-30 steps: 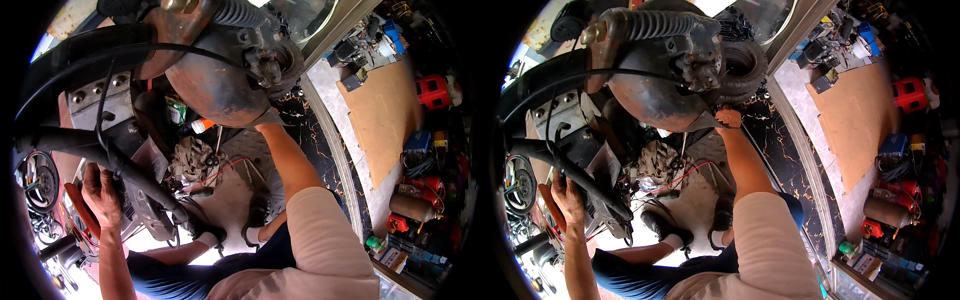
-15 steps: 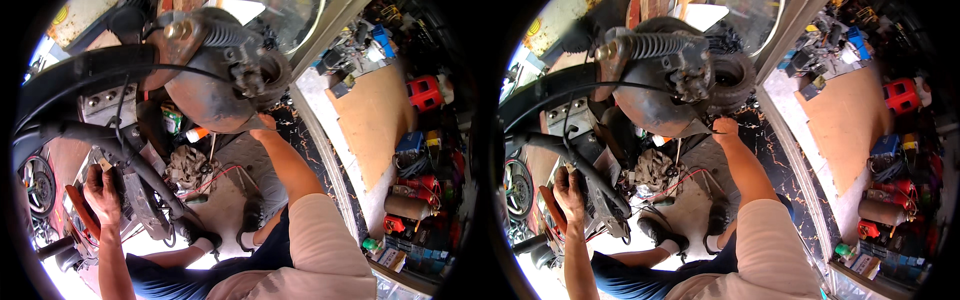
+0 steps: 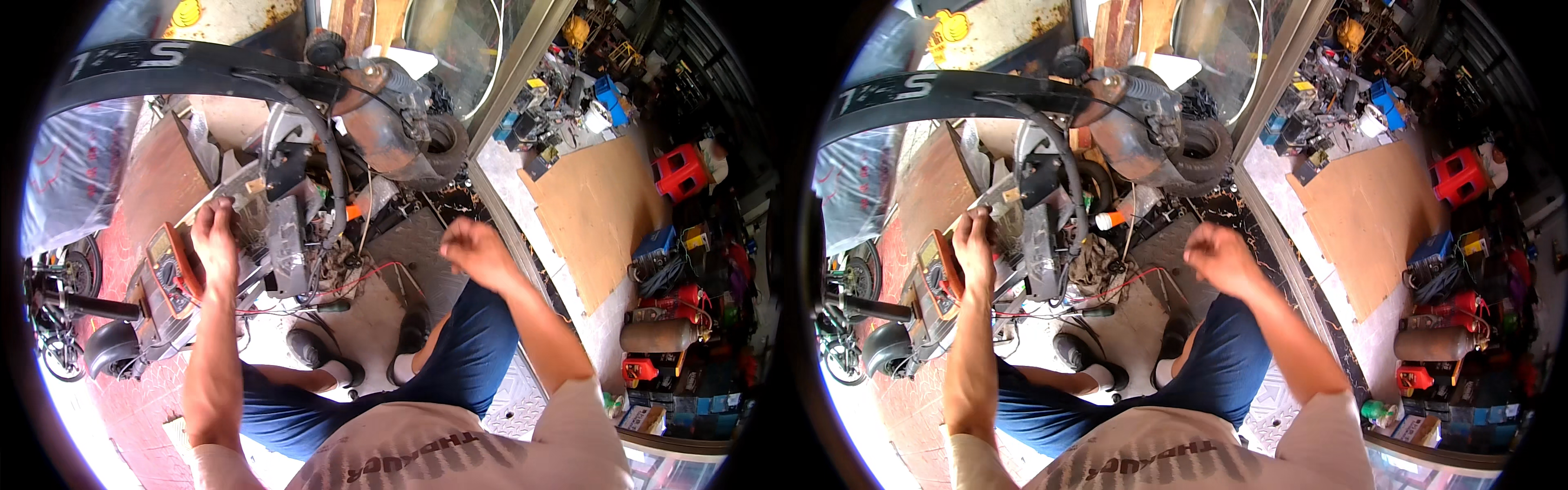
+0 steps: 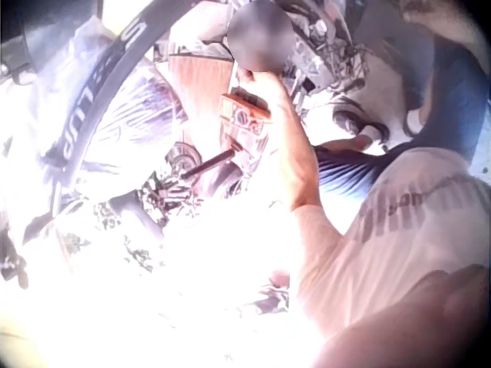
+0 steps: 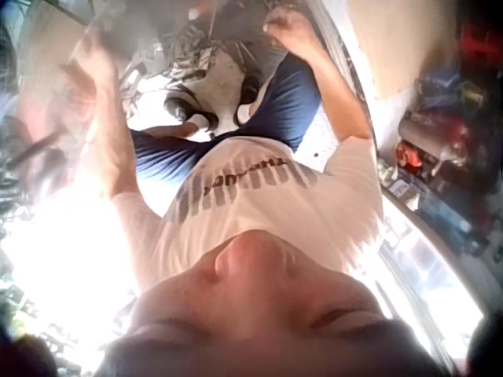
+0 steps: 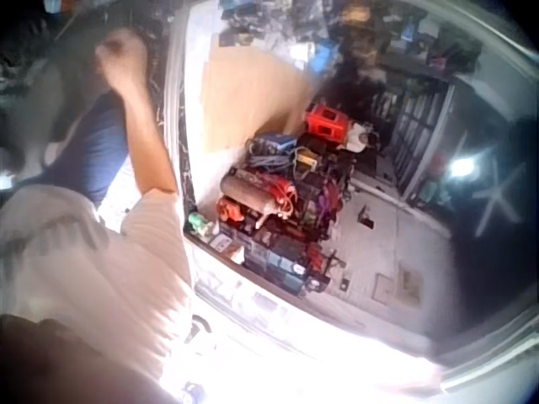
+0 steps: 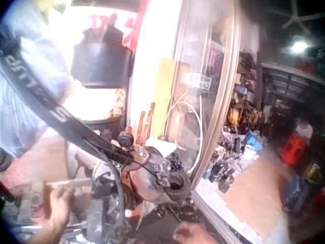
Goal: The person works on the internal wiring of an electric scooter, handling various wires and using a multimeter to test electrical connections.
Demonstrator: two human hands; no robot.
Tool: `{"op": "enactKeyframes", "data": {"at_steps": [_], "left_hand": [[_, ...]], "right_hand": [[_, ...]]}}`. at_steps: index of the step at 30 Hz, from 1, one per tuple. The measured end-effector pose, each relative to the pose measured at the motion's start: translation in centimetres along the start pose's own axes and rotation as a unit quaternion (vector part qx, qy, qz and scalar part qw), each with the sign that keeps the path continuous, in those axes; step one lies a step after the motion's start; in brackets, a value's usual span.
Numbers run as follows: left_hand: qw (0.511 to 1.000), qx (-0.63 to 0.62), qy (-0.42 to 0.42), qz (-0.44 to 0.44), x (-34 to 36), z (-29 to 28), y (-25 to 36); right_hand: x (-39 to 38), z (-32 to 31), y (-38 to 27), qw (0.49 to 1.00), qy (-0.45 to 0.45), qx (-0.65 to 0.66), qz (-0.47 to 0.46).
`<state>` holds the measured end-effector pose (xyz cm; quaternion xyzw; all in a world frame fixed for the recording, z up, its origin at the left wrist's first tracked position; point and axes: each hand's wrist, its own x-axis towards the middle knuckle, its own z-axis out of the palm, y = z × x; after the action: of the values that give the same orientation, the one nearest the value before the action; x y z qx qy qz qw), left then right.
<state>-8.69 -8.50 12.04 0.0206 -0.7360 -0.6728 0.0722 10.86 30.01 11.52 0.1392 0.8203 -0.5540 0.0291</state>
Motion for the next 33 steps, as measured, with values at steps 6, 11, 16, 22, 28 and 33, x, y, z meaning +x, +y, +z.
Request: {"op": "enactKeyframes", "data": {"at_steps": [6, 11, 16, 22, 28, 33], "left_hand": [[0.973, -0.112, -0.199, -0.024, -16.0, 2.5, 5.0], [0.951, -0.173, -0.221, -0.131, -18.3, 1.2, 3.6], [0.94, -0.263, -0.181, -0.118, -19.3, -0.5, 3.2], [0.923, -0.297, -0.193, -0.15, -20.2, -1.0, 1.6], [0.951, -0.203, -0.199, -0.123, -21.6, 0.2, 0.3], [0.962, -0.215, -0.138, -0.094, -19.6, -1.6, -1.3]], "right_hand": [[-9.4, 7.7, -4.4, 0.964, -0.077, 0.254, 0.022], [-10.4, 11.4, -5.6, 0.971, -0.096, 0.219, -0.014], [-10.2, 13.0, -5.4, 0.965, -0.155, 0.21, 0.011], [-10.6, 14.2, -4.1, 0.965, -0.207, 0.161, 0.027], [-9.8, 13.5, -2.3, 0.994, -0.071, 0.057, -0.057], [-8.7, 10.6, -1.5, 0.989, 0.032, 0.145, -0.02]]}}
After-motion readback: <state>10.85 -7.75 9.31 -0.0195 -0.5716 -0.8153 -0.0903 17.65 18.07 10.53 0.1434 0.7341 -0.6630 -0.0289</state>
